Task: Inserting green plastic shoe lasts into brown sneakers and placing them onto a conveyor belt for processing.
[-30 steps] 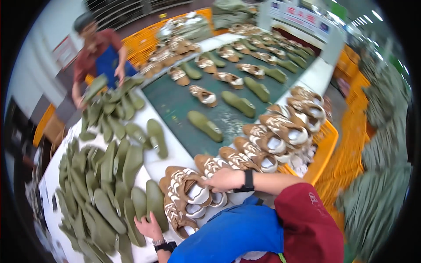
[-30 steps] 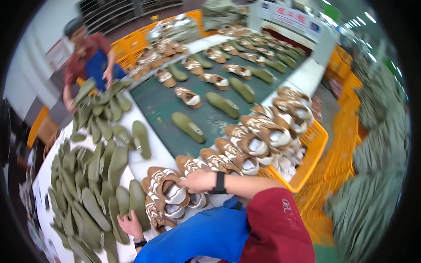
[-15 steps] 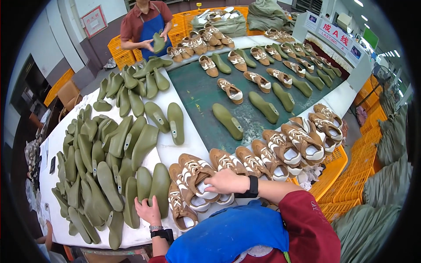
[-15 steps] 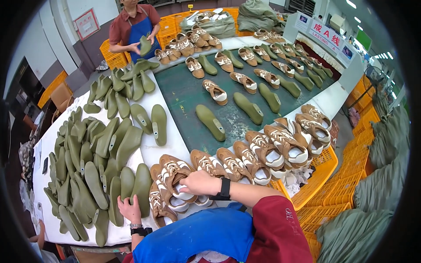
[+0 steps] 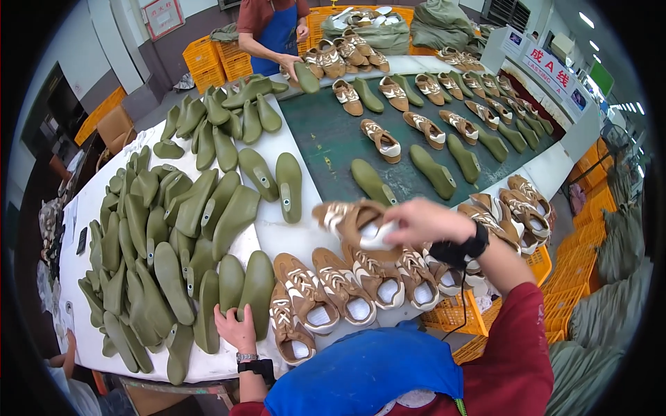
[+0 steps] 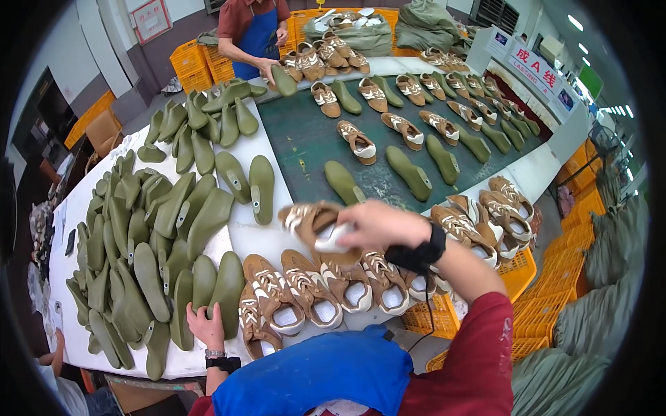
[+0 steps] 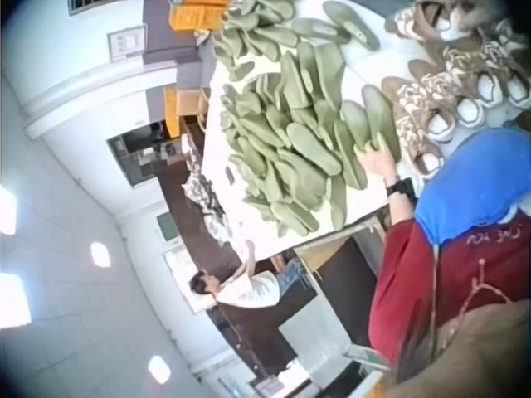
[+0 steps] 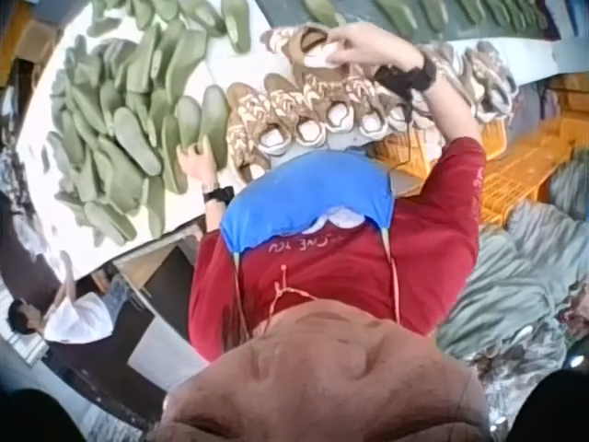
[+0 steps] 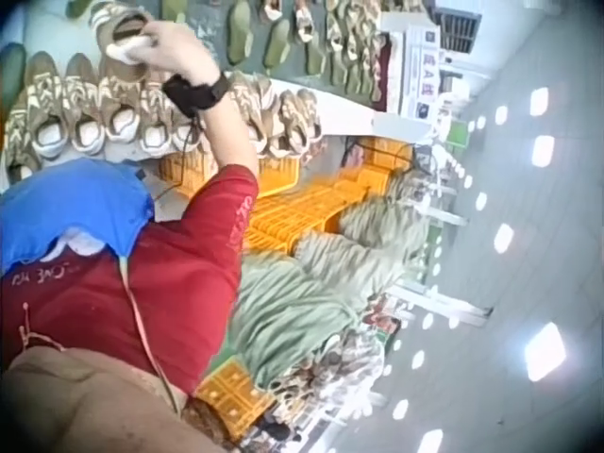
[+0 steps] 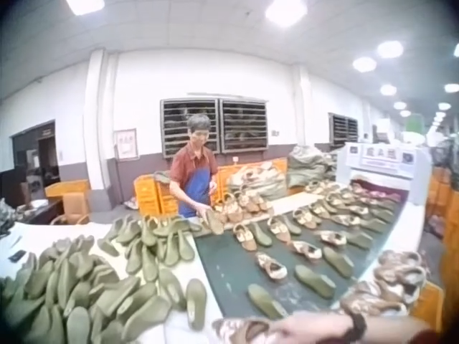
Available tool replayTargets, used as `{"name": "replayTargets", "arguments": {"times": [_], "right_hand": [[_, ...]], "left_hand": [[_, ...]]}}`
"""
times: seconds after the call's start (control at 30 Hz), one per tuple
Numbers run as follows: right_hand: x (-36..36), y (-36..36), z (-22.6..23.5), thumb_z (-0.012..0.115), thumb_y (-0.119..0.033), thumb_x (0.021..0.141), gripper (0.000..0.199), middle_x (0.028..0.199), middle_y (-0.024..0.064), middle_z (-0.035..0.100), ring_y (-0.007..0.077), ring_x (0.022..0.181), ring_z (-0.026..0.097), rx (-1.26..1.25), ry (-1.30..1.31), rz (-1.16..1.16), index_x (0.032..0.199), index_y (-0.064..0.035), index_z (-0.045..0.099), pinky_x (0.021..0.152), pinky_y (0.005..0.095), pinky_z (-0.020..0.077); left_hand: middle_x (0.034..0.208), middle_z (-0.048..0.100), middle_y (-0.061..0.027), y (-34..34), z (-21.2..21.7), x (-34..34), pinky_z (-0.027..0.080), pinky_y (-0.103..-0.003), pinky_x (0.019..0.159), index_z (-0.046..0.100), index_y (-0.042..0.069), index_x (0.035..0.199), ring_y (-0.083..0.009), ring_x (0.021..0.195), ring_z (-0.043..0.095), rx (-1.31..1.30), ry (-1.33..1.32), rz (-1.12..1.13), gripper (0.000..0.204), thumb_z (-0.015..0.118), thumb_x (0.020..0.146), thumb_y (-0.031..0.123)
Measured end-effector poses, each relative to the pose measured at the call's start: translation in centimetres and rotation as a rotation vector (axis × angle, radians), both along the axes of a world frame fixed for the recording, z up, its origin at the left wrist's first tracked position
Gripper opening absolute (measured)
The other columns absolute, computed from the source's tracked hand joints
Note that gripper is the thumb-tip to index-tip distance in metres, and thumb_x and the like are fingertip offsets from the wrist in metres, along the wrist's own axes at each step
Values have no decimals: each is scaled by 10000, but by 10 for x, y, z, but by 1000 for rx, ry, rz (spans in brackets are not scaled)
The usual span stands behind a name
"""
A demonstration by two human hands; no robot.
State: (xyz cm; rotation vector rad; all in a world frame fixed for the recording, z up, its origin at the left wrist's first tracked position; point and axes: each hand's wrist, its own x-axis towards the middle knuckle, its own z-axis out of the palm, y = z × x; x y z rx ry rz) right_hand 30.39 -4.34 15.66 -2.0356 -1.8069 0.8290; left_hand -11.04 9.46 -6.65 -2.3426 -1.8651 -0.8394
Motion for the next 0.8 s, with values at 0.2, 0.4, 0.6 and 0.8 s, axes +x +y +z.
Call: {"name": "replayTargets", "arguments": {"times": [0.2,0.4,0.6,0.8], "right_hand": [[78,83,-30,625,-363,736,401,765,159,642,246,643,641,-124,-121,-224,928,-11,623,624,334,504],[96,170,-140,621,-324,734,397,827,153,656,236,638,650,-52,18,-449,992,-23,624,633,328,522],[102,204,-229,607,-274,759,356,1028,184,621,303,936,606,129,174,-585,1049,-69,621,817,386,473],[115,169,-209,613,-235,761,321,1017,148,633,287,985,590,-62,-238,-406,1049,-94,626,842,402,467]], "left_hand": [[1238,456,-200,4,0,7,391,-456,850,599,8,766,-372,1078,464,-14,-21,-11,307,713,686,282],[1244,450,-203,1,-1,4,385,-458,852,583,10,765,-382,1081,456,-27,-20,-9,298,715,662,256],[1238,450,-221,1,-1,5,385,-453,867,578,-7,765,-394,1073,459,-28,11,-26,282,702,672,228],[1243,443,-229,1,-3,-1,384,-472,851,569,1,768,-393,1077,456,-27,5,-16,288,703,664,234]]}}
